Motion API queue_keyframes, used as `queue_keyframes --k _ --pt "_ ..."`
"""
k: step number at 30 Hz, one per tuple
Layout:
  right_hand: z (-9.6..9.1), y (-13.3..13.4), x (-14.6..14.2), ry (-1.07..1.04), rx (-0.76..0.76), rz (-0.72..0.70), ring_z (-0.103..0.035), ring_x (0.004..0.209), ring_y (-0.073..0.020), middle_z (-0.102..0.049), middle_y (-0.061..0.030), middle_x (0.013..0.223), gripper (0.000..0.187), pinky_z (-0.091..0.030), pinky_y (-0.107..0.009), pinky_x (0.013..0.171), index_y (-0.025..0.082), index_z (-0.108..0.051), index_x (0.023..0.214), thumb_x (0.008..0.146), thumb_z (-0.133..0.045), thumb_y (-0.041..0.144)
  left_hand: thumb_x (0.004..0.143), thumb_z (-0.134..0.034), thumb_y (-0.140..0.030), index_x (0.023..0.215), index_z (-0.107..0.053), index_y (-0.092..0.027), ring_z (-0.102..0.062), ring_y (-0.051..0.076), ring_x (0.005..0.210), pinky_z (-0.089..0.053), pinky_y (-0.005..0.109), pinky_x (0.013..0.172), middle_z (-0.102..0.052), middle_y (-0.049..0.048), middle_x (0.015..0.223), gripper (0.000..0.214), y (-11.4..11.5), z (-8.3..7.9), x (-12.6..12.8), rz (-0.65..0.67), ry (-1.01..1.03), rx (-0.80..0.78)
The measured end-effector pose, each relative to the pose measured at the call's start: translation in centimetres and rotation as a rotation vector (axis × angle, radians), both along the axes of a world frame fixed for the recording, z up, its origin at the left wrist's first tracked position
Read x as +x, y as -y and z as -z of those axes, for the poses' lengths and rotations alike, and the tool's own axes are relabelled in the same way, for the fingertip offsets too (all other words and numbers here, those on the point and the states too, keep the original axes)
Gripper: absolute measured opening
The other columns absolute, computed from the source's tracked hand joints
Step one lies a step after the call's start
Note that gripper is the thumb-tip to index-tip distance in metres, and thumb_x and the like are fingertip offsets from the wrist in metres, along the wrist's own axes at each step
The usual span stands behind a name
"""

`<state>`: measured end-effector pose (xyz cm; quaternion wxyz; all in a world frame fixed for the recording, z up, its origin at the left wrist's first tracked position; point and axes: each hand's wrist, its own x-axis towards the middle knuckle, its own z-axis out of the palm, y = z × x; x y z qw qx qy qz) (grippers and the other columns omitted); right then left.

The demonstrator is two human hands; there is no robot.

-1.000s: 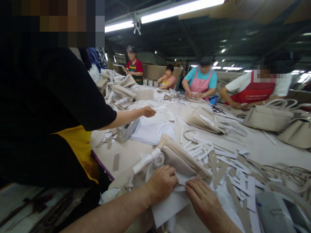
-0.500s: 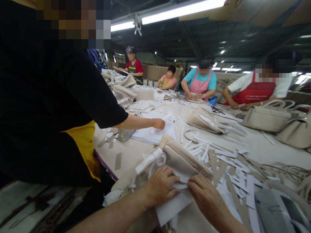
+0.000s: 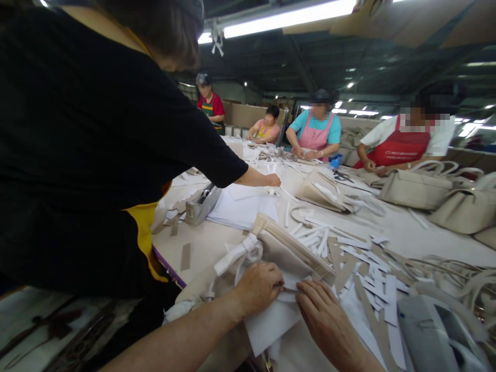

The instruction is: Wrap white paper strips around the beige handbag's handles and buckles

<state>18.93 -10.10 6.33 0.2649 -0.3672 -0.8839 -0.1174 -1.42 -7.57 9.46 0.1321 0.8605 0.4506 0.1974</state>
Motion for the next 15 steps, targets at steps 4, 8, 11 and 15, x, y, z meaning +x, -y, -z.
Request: queue_keyframes --k 4,8,11,15 --pt "-0.8 -0.2 -0.3 -0.082 -0.046 0.002 -0.056 0.087 -0.0172 -0.062 -0.0046 0.087 0.024 -0.039 -0.035 0.084 0.02 -0.061 0.088 0.092 -0.037 0.019 0.085 -0.053 -0.032 0.087 -0.064 -0.022 -0.054 0.016 0.089 -0.038 0.031 0.082 -0.06 0.0012 0.091 0.016 0.5 0.1 -0.2 0.051 -0.043 0.067" --pt "-1.4 -0.4 -0.8 -0.167 -0.134 0.037 -0.054 0.076 -0.0165 -0.059 -0.003 0.075 0.025 -0.038 -0.032 0.073 0.02 -0.061 0.081 0.093 -0.038 0.022 0.072 -0.062 -0.054 0.096 -0.063 -0.023 -0.049 0.021 0.096 -0.037 0.036 0.087 -0.057 0.0037 0.096 0.039 1.3 0.0 -0.7 0.082 -0.076 0.116" --pt "-1.4 -0.5 -0.9 -0.197 -0.173 0.055 -0.052 0.074 -0.0169 -0.058 -0.0023 0.073 0.025 -0.036 -0.033 0.072 0.02 -0.059 0.078 0.092 -0.038 0.022 0.07 -0.065 -0.05 0.102 -0.06 -0.023 -0.047 0.022 0.096 -0.038 0.038 0.086 -0.056 0.0042 0.097 0.042 1.7 0.0 -0.8 0.063 -0.115 0.125" --pt "-1.3 -0.2 -0.9 -0.187 -0.16 0.046 -0.052 0.074 -0.0169 -0.058 -0.0027 0.075 0.025 -0.036 -0.033 0.072 0.02 -0.059 0.08 0.092 -0.037 0.019 0.076 -0.063 -0.038 0.099 -0.062 -0.023 -0.048 0.02 0.094 -0.04 0.035 0.085 -0.056 0.0039 0.095 0.027 1.8 0.2 -0.9 0.025 -0.049 0.08"
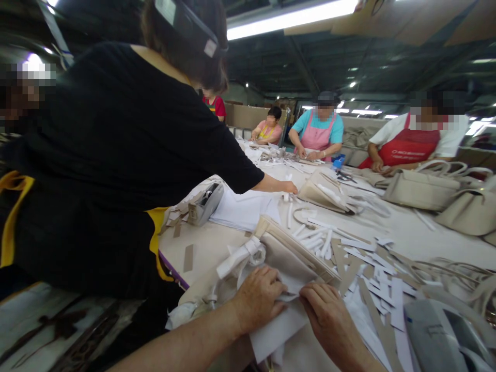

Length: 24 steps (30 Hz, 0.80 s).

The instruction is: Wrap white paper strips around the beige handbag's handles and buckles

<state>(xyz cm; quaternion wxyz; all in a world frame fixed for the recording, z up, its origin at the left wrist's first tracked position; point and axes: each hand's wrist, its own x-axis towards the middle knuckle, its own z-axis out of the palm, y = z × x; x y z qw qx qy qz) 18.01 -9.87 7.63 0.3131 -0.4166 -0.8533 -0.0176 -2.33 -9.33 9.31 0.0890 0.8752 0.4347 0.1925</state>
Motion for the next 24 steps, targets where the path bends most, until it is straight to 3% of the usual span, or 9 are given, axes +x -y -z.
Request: queue_keyframes --k 5,10,15,21,24 --pt "0.1 0.7 0.4 0.045 0.028 -0.017 -0.052 0.092 -0.0197 -0.062 -0.0038 0.095 0.023 -0.035 -0.036 0.084 0.022 -0.06 0.084 0.091 -0.038 0.019 0.081 -0.057 -0.035 0.096 -0.064 -0.022 -0.051 0.018 0.095 -0.04 0.032 0.09 -0.059 0.0043 0.096 0.021 -0.8 0.3 -0.3 0.03 0.172 -0.086" --pt "0.9 1.1 0.8 0.105 0.084 -0.01 -0.051 0.105 -0.0229 -0.062 -0.0047 0.107 0.024 -0.034 -0.041 0.092 0.021 -0.061 0.083 0.089 -0.038 0.017 0.077 -0.061 -0.027 0.096 -0.061 -0.021 -0.056 0.018 0.093 -0.041 0.031 0.086 -0.063 0.0023 0.095 0.02 -1.3 0.0 0.2 -0.007 0.114 -0.178" --pt "1.8 1.0 0.3 0.159 0.233 0.035 -0.047 0.115 -0.0236 -0.06 -0.008 0.117 0.027 -0.03 -0.044 0.099 0.02 -0.061 0.095 0.087 -0.037 0.013 0.077 -0.062 -0.029 0.089 -0.059 -0.021 -0.058 0.021 0.092 -0.038 0.038 0.087 -0.065 0.0015 0.091 0.015 -1.4 -0.3 1.1 -0.049 0.04 -0.101" --pt "2.0 1.0 0.2 0.161 0.295 -0.017 -0.041 0.122 -0.0259 -0.054 -0.0104 0.127 0.025 -0.033 -0.046 0.098 0.019 -0.062 0.096 0.088 -0.039 0.013 0.08 -0.057 -0.032 0.11 -0.053 -0.02 -0.057 0.022 0.099 -0.037 0.04 0.091 -0.064 0.0053 0.104 0.032 -1.5 -0.2 1.1 -0.073 0.079 -0.078" --pt "2.1 1.5 0.5 0.112 0.309 -0.012 -0.044 0.119 -0.0259 -0.056 -0.0111 0.123 0.028 -0.037 -0.045 0.093 0.02 -0.063 0.097 0.088 -0.037 0.012 0.082 -0.055 -0.036 0.11 -0.055 -0.02 -0.056 0.023 0.1 -0.037 0.039 0.09 -0.064 0.006 0.106 0.033 -1.4 -0.2 1.0 -0.062 0.061 -0.11"
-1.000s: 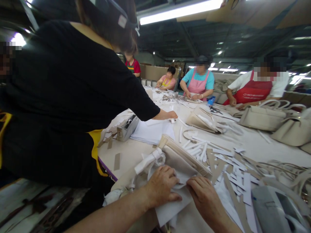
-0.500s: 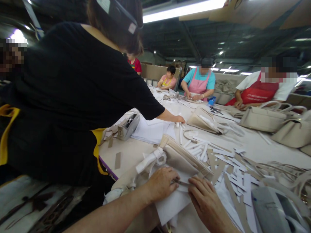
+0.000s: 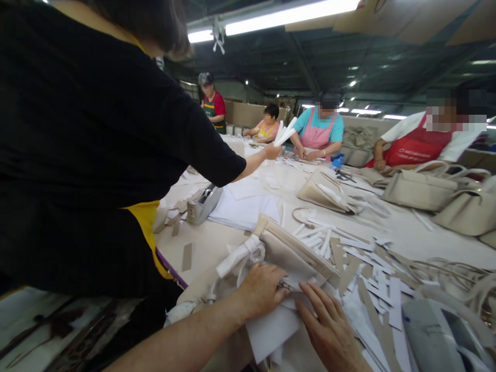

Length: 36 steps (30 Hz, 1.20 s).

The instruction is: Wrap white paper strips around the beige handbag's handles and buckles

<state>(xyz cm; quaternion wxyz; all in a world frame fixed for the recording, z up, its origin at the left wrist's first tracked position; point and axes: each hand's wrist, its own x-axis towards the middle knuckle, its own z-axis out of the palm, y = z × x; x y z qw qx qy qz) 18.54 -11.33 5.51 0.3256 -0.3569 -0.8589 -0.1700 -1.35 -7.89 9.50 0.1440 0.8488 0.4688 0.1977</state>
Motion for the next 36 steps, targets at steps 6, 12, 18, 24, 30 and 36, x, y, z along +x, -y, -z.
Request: queue_keyframes --k 6,12,18,24,30,36 --pt "-0.3 0.4 0.1 -0.031 0.044 -0.009 -0.053 0.104 -0.0246 -0.064 -0.0104 0.105 0.029 -0.04 -0.042 0.087 0.019 -0.064 0.095 0.089 -0.037 0.012 0.081 -0.056 -0.036 0.109 -0.056 -0.024 -0.052 0.022 0.1 -0.038 0.037 0.089 -0.06 0.0038 0.104 0.031 0.3 0.2 0.2 -0.021 -0.007 0.046" --pt "-0.5 0.0 0.1 -0.021 0.044 -0.04 -0.052 0.104 -0.0232 -0.062 -0.0102 0.105 0.028 -0.042 -0.038 0.089 0.016 -0.064 0.093 0.085 -0.04 0.005 0.08 -0.058 -0.037 0.1 -0.058 -0.024 -0.053 0.02 0.092 -0.038 0.037 0.085 -0.06 0.0018 0.094 0.023 0.5 0.2 0.3 -0.001 -0.033 0.101" --pt "0.4 0.4 0.5 -0.056 0.05 0.05 -0.053 0.097 -0.0246 -0.061 -0.0102 0.098 0.025 -0.04 -0.043 0.086 0.02 -0.065 0.095 0.086 -0.044 0.011 0.079 -0.058 -0.032 0.084 -0.055 -0.02 -0.051 0.021 0.088 -0.04 0.036 0.078 -0.058 0.0029 0.089 0.013 1.0 0.2 0.5 -0.023 -0.131 0.184" --pt "0.9 0.6 0.0 -0.089 -0.017 0.023 -0.053 0.09 -0.0209 -0.062 -0.007 0.091 0.024 -0.04 -0.041 0.085 0.018 -0.062 0.097 0.085 -0.044 0.007 0.078 -0.056 -0.03 0.092 -0.053 -0.019 -0.054 0.021 0.084 -0.043 0.034 0.076 -0.059 0.0037 0.09 0.017 0.5 0.1 1.2 0.003 -0.144 0.131" --pt "-2.2 0.5 0.6 -0.147 -0.129 0.064 -0.053 0.097 -0.0216 -0.059 -0.0078 0.101 0.017 -0.04 -0.038 0.087 0.02 -0.057 0.1 0.084 -0.053 0.021 0.081 -0.05 -0.024 0.09 -0.056 -0.021 -0.054 0.02 0.083 -0.042 0.034 0.074 -0.06 0.0026 0.086 0.011 0.6 0.2 1.3 0.049 -0.204 0.139" --pt "-8.6 -6.3 -0.4 -0.012 -0.43 0.472 -0.05 0.113 -0.0275 -0.056 -0.0161 0.118 0.058 -0.038 -0.038 0.094 0.013 -0.043 0.123 0.079 -0.053 0.049 0.073 -0.058 -0.051 0.102 -0.053 -0.02 -0.05 0.024 0.093 -0.039 0.041 0.086 -0.057 0.0063 0.099 0.043 2.6 0.3 2.2 0.021 -0.156 0.101"
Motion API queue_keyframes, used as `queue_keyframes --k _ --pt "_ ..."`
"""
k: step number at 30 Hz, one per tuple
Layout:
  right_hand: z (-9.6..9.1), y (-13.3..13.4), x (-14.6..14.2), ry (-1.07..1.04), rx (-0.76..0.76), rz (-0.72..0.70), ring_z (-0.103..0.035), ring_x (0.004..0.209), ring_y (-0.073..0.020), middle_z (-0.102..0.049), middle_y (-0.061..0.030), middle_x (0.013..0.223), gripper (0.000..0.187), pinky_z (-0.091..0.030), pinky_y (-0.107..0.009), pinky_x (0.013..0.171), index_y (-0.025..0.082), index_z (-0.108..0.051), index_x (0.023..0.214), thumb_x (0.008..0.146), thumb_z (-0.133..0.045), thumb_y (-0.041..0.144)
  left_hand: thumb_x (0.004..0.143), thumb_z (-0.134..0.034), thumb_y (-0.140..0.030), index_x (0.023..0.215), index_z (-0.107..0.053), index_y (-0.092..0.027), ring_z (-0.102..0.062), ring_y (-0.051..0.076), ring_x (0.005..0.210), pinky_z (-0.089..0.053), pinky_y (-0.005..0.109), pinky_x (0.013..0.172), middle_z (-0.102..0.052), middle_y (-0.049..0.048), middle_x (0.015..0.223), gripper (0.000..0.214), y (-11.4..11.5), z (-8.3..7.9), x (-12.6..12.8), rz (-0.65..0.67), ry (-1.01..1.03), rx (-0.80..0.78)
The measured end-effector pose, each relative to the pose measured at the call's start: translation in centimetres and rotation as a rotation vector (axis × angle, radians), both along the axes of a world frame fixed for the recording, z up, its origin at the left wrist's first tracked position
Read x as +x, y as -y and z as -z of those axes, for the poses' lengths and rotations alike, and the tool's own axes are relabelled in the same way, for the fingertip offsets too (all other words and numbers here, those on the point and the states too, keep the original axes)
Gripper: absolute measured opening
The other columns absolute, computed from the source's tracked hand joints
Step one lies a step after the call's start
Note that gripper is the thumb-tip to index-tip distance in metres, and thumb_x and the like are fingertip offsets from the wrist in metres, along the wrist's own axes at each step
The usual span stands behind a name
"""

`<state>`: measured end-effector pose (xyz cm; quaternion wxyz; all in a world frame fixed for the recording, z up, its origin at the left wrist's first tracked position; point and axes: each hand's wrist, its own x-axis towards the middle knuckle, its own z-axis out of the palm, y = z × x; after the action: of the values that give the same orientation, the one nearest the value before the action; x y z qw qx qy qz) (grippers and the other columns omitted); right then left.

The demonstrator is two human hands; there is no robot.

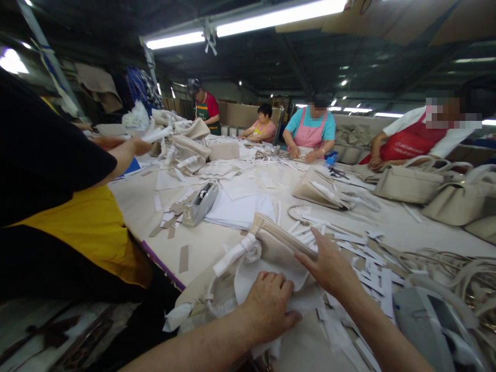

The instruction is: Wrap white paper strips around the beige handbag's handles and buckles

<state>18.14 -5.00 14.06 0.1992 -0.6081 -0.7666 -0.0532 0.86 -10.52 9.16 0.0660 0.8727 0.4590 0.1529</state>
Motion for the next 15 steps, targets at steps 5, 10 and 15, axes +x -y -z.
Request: queue_keyframes --k 5,10,15 --pt "-1.3 -4.8 -2.4 0.287 -0.366 -0.057 -0.064 0.084 -0.0282 -0.067 -0.0131 0.09 0.044 -0.044 -0.034 0.069 0.016 -0.056 0.103 0.074 -0.054 0.05 0.06 -0.067 -0.054 0.121 -0.041 -0.017 -0.046 0.029 0.102 -0.031 0.05 0.095 -0.051 0.0115 0.114 0.076 1.0 0.2 0.0 0.003 -0.062 -0.011" --pt "-1.5 -4.0 -2.2 0.322 -0.304 -0.045 -0.064 0.084 -0.027 -0.068 -0.0132 0.088 0.029 -0.041 -0.033 0.067 0.018 -0.061 0.091 0.083 -0.042 0.039 0.071 -0.057 -0.026 0.113 -0.045 -0.016 -0.048 0.025 0.096 -0.033 0.046 0.093 -0.054 0.0097 0.103 0.044 0.9 -1.2 -0.7 0.068 -0.146 0.075" --pt "-2.1 -1.0 0.1 0.308 -0.266 0.106 -0.064 0.08 -0.0254 -0.069 -0.0127 0.083 0.029 -0.04 -0.032 0.067 0.017 -0.061 0.09 0.087 -0.036 0.032 0.077 -0.05 -0.019 0.103 -0.049 -0.02 -0.05 0.021 0.091 -0.026 0.046 0.098 -0.057 0.0048 0.095 0.026 0.7 -4.2 -1.3 0.182 -0.138 0.189"
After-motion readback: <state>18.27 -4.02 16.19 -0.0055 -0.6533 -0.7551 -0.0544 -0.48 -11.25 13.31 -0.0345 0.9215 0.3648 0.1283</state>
